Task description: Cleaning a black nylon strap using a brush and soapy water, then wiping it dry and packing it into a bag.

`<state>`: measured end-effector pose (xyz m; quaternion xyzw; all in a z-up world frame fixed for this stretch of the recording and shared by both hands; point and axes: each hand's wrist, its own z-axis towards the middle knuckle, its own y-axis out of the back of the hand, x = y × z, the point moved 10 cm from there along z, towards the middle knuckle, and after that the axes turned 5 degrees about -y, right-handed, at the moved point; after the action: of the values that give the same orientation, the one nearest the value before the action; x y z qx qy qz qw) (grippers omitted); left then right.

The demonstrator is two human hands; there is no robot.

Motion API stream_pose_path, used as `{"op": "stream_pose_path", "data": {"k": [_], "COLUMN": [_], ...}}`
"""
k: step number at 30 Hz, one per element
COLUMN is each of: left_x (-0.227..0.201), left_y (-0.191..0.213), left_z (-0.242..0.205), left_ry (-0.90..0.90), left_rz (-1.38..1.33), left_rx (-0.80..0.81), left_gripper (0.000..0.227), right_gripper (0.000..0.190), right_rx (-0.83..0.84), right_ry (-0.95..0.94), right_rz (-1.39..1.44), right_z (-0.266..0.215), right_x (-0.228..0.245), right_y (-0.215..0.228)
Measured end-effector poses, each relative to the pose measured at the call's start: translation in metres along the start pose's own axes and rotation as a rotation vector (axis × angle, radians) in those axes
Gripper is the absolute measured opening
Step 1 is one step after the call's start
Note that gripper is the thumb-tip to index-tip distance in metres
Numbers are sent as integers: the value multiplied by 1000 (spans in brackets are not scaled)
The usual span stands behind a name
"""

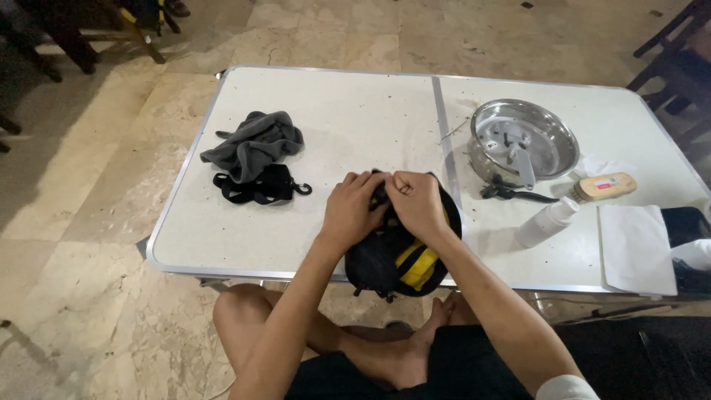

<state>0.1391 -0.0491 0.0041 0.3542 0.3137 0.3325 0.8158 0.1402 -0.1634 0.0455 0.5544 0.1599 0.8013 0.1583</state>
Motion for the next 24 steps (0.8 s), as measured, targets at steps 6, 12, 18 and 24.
{"op": "stream_pose_path", "data": {"k": [6,12,18,24], "left_x": [39,47,39,32], "left_y": [-67,-75,-73,-56], "left_z": [-12,-16,-16,-17], "left_ry": [45,7,-13,-1], "left_rz": [59,88,88,119], "left_rx": [59,-9,-19,-50], "left_gripper": [49,46,52,58], "right_gripper": [54,56,58,59], "right_rx": [-28,-23,18,96], "right_ry": [130,189,-120,-323], "right_rz": [48,80,323,580], "right_z": [-28,-48,-52,-59], "right_x": [-1,9,-13,-8], "right_y": [-12,-12,-6,-14]}}
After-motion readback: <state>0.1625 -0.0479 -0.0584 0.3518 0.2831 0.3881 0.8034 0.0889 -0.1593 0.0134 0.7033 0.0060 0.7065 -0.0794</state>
